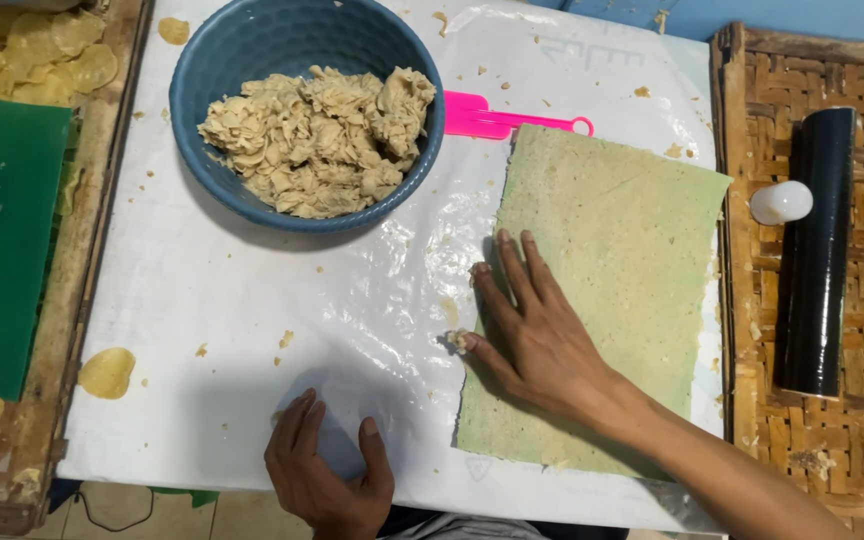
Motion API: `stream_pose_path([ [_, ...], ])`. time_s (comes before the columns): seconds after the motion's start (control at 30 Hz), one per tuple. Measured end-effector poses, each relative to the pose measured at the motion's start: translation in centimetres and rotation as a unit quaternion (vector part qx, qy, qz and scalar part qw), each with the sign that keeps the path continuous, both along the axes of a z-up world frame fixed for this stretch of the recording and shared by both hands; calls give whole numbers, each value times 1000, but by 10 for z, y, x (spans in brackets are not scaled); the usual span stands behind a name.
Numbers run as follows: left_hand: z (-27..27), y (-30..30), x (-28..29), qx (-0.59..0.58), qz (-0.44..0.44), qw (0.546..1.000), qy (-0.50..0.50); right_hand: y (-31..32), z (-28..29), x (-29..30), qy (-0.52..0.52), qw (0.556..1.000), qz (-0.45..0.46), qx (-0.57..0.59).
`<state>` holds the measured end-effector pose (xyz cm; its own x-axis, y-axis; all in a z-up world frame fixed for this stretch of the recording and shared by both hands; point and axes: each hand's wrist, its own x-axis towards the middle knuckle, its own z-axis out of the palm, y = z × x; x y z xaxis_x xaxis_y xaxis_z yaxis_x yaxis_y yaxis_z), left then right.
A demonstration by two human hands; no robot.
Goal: Flatten dough with a rolling pin and use a circular mold to cut out shapes.
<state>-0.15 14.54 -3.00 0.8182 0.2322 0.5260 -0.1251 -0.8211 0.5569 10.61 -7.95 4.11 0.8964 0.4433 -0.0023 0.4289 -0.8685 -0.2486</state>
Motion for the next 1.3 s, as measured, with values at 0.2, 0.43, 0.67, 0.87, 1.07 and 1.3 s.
stream_pose_path([
  [0.2, 2, 0, 2, -6, -6, 1000, -14, 5, 0, 9, 8, 987, 12, 157],
  [0.43, 1, -2, 3, -6, 8, 1000, -22, 9, 18, 45, -34, 948, -58, 313],
  [0.67, -1, -2, 2, -16, 15, 999, -32, 46, 47, 116, -185, 921, 5, 343],
  [0.87, 2, -2, 3, -28, 23, 998, -47, 59, 37, 154, -295, 919, -1, 261],
  [1.07, -1, -1, 2, -29, 23, 999, -34, 59, 36, 148, -282, 938, -13, 199],
  [1.3, 0, -3, 1, -28, 19, 999, -33, 50, 42, 130, -209, 967, 25, 143],
])
